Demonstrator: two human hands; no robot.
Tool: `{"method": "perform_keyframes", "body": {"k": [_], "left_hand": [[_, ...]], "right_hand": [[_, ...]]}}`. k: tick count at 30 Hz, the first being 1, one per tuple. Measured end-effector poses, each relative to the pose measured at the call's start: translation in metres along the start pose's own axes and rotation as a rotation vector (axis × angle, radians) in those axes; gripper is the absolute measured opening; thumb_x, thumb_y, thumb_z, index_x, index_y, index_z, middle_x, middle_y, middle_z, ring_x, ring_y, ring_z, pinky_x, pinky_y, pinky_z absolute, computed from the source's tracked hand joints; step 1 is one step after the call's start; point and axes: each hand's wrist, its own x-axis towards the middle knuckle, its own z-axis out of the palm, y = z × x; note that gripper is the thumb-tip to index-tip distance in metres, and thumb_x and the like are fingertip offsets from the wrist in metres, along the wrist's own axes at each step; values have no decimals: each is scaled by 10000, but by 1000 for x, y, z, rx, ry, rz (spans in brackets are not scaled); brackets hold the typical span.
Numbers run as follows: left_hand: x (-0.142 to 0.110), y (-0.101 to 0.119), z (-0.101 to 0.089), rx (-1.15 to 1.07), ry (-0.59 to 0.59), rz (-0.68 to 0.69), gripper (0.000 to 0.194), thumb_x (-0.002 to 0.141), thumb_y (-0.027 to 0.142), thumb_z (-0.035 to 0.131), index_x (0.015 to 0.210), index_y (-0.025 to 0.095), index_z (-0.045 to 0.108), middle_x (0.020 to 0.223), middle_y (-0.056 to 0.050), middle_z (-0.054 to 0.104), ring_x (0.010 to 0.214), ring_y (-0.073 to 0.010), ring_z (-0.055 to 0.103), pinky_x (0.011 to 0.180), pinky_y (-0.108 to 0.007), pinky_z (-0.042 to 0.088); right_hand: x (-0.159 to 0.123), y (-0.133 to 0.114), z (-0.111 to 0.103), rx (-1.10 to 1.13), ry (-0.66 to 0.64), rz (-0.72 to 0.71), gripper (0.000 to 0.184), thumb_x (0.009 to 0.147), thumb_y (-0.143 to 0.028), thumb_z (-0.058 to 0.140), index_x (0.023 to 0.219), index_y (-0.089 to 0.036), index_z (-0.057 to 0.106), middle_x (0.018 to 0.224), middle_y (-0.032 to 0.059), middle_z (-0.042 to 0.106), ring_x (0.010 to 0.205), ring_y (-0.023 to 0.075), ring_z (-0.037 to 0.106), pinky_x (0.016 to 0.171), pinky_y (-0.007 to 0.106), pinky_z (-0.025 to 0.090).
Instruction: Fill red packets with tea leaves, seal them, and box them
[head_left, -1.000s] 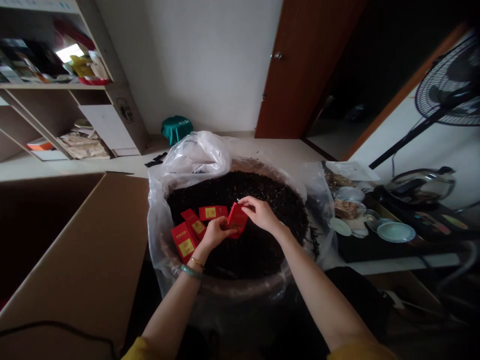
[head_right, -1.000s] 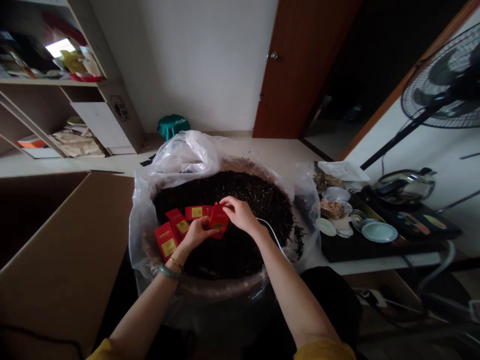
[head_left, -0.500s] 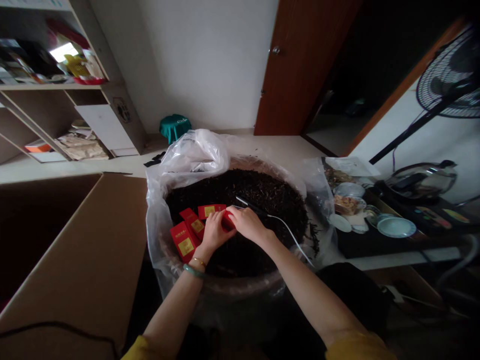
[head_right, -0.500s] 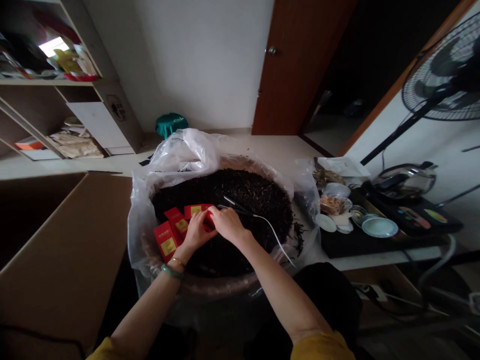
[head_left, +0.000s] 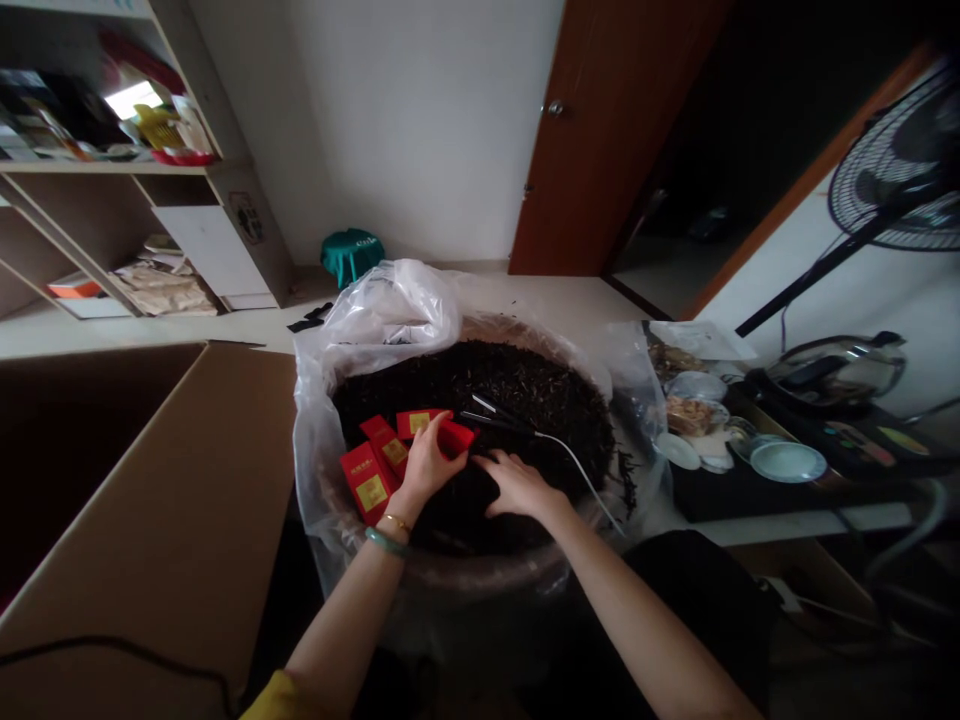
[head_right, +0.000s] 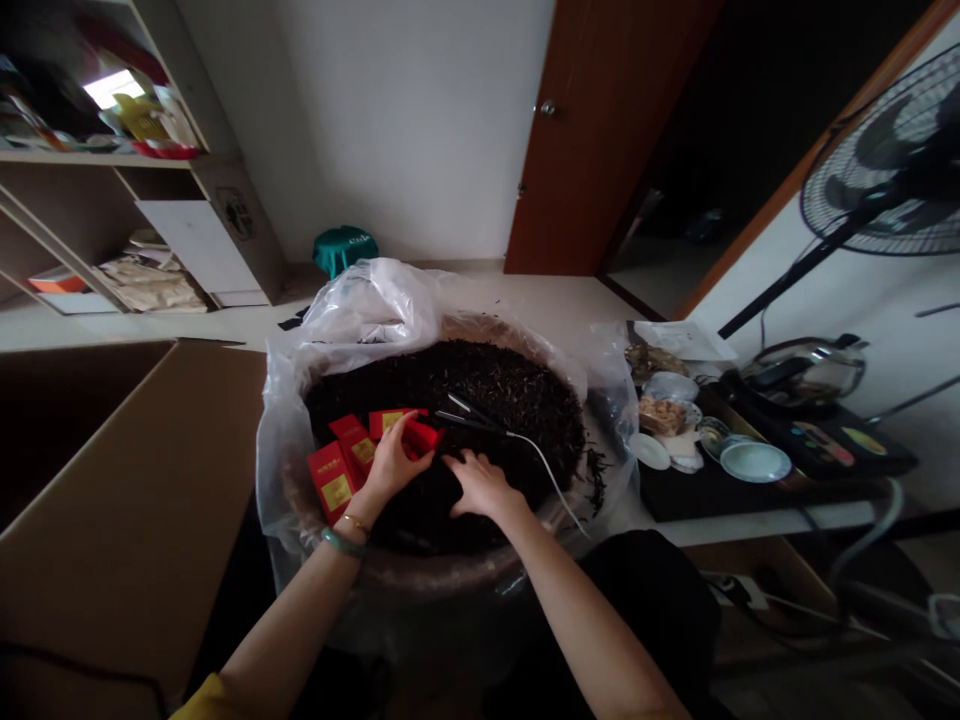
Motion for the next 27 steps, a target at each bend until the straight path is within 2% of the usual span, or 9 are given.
{"method": "perform_keyframes", "body": {"k": [1, 3, 5, 8, 13, 16, 19, 23, 27], "left_hand": [[-1, 1, -1, -15, -2, -5, 753, 654, 230, 732, 1331, 197, 403, 1213, -108, 596, 1079, -267, 586, 945, -422, 478], [-2, 4, -3, -24, -23, 10, 807, 676, 231, 721, 1385, 222, 336, 1263, -104, 559, 1098, -254, 578, 938, -392, 487], [-3, 6, -4, 2, -69, 44, 737, 702, 222, 703, 1363, 261, 380, 1240, -79, 560, 1068, -234, 592, 912, -362, 501], [-3, 6, -4, 44, -114, 53, 563, 721, 221, 696, 1246, 275, 498, 1162, -52, 578, 971, -205, 620, 855, -338, 522], [-2, 5, -3, 6, -102, 33, 378, 773, 273, 663, 1125, 234, 528, 1088, -59, 595, 929, -200, 623, 817, -338, 528], [-1, 7, -5, -31, -125, 36, 255, 842, 253, 557, 1095, 230, 527, 1059, -64, 595, 890, -180, 622, 748, -300, 530], [-1, 9, -7, -51, -147, 43, 202, 863, 216, 494, 1061, 227, 530, 1040, -63, 590, 839, -162, 616, 689, -268, 520], [0, 10, -8, -56, -142, 47, 158, 880, 206, 446, 1010, 223, 534, 1038, -63, 584, 832, -158, 612, 650, -254, 510], [1, 8, -8, -39, -65, 112, 144, 880, 177, 439, 976, 219, 538, 1059, -71, 586, 953, -186, 588, 828, -331, 501]], "right_hand": [[-2, -4, 7, -51, 4, 7, 853, 550, -228, 832, 1329, -261, 487, 1325, 161, 490, 1166, 347, 514, 881, 437, 477], [-5, -10, 18, -109, 54, -1, 639, 634, -177, 773, 1236, -252, 573, 1239, 146, 540, 1111, 315, 547, 839, 396, 498], [-4, -13, 25, -117, 104, -24, 404, 712, -109, 678, 1097, -230, 650, 1141, 120, 583, 1032, 258, 590, 809, 337, 505], [0, -5, 28, -52, 155, -25, 275, 752, -51, 582, 965, -195, 683, 1058, 97, 618, 935, 202, 633, 799, 286, 504], [6, 22, 12, 275, 372, -30, 239, 726, -43, 604, 903, -171, 702, 955, 69, 681, 905, 188, 656, 858, 298, 513], [9, 29, -8, 531, 492, -43, 202, 727, -109, 620, 899, -174, 703, 944, 55, 677, 753, 164, 669, 670, 275, 576], [16, 21, -29, 721, 502, -91, 205, 725, -193, 641, 920, -186, 704, 983, 49, 658, 653, 135, 652, 468, 218, 550], [31, -4, -45, 683, 406, -150, 253, 705, -157, 663, 952, -199, 699, 940, 23, 685, 572, 102, 629, 495, 214, 546], [41, -19, -48, 515, 409, -174, 369, 653, -66, 689, 1001, -188, 673, 937, 35, 709, 812, 169, 675, 731, 276, 552]]}}
